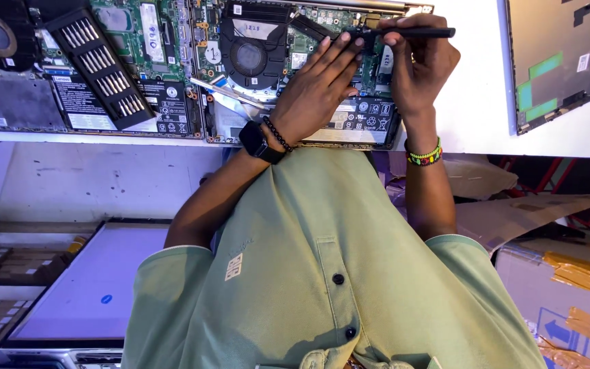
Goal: The person uses a screwdriver to remove screws from a disassembled laptop motherboard, then switches to a different screwdriver bit and continues unscrewing components. The person handles the motherboard and tools while working at a bench.
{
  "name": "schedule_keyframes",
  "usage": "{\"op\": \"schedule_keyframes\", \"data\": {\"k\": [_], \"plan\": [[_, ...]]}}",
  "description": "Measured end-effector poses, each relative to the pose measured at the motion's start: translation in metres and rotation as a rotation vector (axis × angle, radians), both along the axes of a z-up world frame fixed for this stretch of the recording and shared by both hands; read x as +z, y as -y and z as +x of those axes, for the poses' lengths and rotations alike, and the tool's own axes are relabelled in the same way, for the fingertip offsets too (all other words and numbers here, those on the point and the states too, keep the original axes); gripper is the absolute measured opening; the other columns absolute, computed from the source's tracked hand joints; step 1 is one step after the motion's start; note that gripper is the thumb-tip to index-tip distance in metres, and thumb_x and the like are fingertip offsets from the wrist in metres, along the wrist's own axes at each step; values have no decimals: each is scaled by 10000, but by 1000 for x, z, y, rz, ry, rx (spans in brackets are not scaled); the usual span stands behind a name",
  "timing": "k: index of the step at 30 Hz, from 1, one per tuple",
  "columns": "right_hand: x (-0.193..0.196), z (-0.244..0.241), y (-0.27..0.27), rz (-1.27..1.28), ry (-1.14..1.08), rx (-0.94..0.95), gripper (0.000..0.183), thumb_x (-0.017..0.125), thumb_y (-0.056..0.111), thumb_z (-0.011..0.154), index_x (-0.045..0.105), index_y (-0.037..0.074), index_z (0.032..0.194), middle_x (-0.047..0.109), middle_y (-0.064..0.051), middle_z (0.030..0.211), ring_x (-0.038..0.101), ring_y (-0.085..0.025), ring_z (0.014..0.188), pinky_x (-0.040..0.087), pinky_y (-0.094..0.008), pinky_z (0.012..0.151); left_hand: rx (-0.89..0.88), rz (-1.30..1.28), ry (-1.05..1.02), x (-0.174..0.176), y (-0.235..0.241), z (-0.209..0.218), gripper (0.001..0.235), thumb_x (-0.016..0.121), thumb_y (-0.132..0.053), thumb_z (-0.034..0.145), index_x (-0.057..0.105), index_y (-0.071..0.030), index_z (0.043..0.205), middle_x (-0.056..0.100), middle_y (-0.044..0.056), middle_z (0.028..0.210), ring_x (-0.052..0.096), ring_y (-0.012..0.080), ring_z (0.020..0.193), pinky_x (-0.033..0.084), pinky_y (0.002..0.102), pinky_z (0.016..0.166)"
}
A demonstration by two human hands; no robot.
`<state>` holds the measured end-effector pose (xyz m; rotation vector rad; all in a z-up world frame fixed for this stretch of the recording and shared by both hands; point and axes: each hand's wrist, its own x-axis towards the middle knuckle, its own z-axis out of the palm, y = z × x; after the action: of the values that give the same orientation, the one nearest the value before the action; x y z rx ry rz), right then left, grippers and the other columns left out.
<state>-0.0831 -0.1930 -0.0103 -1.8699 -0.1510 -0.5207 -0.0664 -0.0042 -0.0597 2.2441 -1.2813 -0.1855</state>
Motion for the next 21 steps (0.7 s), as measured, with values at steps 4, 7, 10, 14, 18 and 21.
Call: {"op": "schedule_keyframes", "data": {"k": [4,7,10,14,18,21], "plan": [[1,9,-2,-85,40,20,135,608,36,1113,522,-68,1109,600,-207,1017,749,-375,951,626,-418,836,-9,-23,-14,0,-1,3,477,617,-283,1157,566,85,1457,367,194,1626,260,347,1533,204,489,1287],[-1,9,-2,-125,35,16,127,597,39,1118,526,-67,1115,619,-215,1007,755,-373,942,617,-414,833,-9,-39,-18,-3,-1,3,481,633,-292,1147,573,77,1450,387,193,1616,284,354,1524,217,497,1281],[-4,12,0,-152,58,39,95,598,-10,1112,527,-70,1125,623,-219,1014,757,-377,961,628,-419,837,-11,-24,-30,-2,-1,4,513,644,-286,1146,543,86,1484,397,201,1614,285,349,1524,206,475,1284],[-5,13,-2,-167,50,26,68,595,-64,1093,527,-75,1092,612,-211,990,763,-375,943,635,-414,819,-5,-47,-32,-5,-1,5,494,644,-292,1148,571,81,1463,396,192,1613,290,344,1522,217,474,1282],[-3,14,-2,-177,25,33,64,588,-53,1095,535,-83,1077,606,-211,992,758,-386,923,625,-427,809,-2,-66,-45,-5,-1,5,485,655,-278,1139,567,72,1463,417,189,1601,314,338,1513,228,476,1277],[0,14,6,-235,-31,98,43,596,-96,1082,556,-81,1084,656,-221,1022,762,-391,957,608,-423,841,-7,-83,-44,-4,-2,6,466,633,-271,1148,572,81,1447,424,197,1593,308,343,1512,228,479,1279]]}}
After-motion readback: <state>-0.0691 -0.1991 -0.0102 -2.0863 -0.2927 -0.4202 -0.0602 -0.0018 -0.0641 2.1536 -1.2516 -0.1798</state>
